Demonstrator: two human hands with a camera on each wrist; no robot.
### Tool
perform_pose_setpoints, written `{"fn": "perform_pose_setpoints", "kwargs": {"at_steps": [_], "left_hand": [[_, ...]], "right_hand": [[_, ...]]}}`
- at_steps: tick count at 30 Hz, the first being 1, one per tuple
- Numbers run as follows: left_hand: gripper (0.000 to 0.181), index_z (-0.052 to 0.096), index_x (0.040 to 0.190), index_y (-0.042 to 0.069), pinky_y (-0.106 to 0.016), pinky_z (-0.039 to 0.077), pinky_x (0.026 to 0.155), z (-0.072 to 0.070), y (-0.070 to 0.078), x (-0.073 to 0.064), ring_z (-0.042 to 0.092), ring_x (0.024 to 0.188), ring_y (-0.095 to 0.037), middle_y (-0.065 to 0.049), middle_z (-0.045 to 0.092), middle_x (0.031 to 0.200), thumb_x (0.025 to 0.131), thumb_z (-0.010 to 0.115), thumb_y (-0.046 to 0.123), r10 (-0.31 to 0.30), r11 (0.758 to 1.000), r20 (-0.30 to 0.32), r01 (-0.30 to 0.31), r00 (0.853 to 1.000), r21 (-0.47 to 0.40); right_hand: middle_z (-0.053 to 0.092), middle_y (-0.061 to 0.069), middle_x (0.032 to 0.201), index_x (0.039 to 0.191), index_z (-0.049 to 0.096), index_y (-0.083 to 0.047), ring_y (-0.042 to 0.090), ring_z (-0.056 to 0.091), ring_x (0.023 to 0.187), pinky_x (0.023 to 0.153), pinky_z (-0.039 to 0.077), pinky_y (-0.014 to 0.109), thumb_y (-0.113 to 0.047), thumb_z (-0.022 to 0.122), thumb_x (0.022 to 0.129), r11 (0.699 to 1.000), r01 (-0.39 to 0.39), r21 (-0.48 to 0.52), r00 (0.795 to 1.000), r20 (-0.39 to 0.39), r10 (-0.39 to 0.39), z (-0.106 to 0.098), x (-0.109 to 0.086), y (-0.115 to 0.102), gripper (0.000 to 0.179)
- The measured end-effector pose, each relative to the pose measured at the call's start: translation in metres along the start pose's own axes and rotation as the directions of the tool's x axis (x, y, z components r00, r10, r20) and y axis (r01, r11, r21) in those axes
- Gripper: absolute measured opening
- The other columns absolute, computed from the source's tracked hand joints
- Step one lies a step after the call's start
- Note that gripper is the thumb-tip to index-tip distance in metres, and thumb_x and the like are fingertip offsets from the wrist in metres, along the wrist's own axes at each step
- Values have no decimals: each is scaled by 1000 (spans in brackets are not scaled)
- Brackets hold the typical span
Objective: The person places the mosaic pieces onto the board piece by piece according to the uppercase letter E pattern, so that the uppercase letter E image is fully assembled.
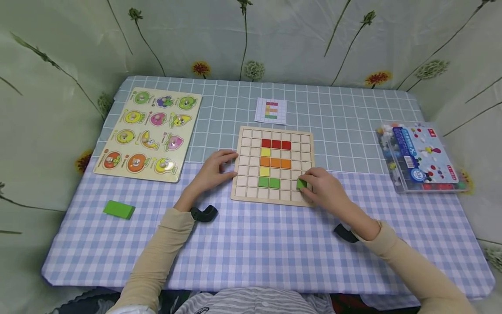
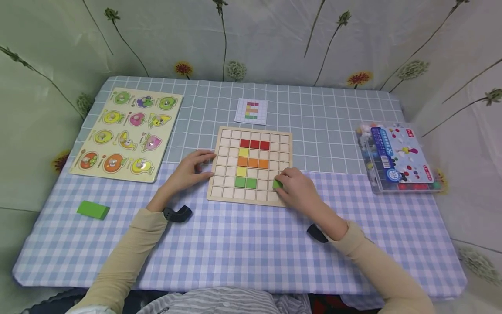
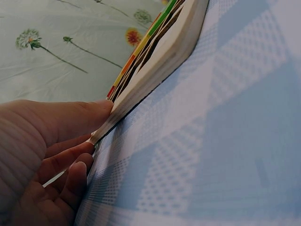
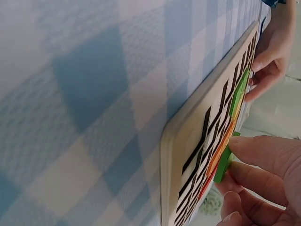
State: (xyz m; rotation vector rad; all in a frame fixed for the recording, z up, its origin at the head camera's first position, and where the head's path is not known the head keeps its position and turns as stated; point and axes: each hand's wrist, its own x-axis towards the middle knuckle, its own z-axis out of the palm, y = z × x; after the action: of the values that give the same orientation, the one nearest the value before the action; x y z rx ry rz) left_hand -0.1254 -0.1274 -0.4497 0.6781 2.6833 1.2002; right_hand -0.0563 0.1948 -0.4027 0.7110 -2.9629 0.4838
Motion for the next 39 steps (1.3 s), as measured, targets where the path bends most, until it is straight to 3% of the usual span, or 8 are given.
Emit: {"fn": "perform_pose_setpoints", "kwargs": {"at_steps": [21,29,35,39], "left_hand": [[54,54,131,3,-27,43,73,2,1,1,50,85,-20,-13,51,135,81,72,16,2,1000,6,-2,1000,3],[54,54,131,4,-28,44,73,1,2,0,51,89,-21,-13,51,135,82,72,16,6,1000,4,-6,1000,-3],[54,54,131,3,-28,44,73,1,2,-2,51,94,-22,-14,51,135,82,72,17,7,1000,4,-7,1000,1],[46,53,131,2,-33,45,77,3,1,-5,51,100,-26,-16,51,135,89,63,19,-2,1000,10,2,1000,-15]], "right_hand": [[67,12,95,98,72,-1,25,60,90,76,53,37,-11,73,76,999,37,32,999,12,-38,13,11,-13,24],[66,11,92,95,72,-1,23,58,85,74,52,34,-10,72,77,994,111,21,994,-16,-111,19,16,-14,20],[65,10,93,96,72,-1,24,58,87,75,52,36,-11,73,77,995,90,31,996,19,-91,22,21,-20,21],[65,10,96,98,72,-2,24,58,90,77,52,37,-14,74,77,997,62,40,997,50,-64,21,19,-25,24]]}}
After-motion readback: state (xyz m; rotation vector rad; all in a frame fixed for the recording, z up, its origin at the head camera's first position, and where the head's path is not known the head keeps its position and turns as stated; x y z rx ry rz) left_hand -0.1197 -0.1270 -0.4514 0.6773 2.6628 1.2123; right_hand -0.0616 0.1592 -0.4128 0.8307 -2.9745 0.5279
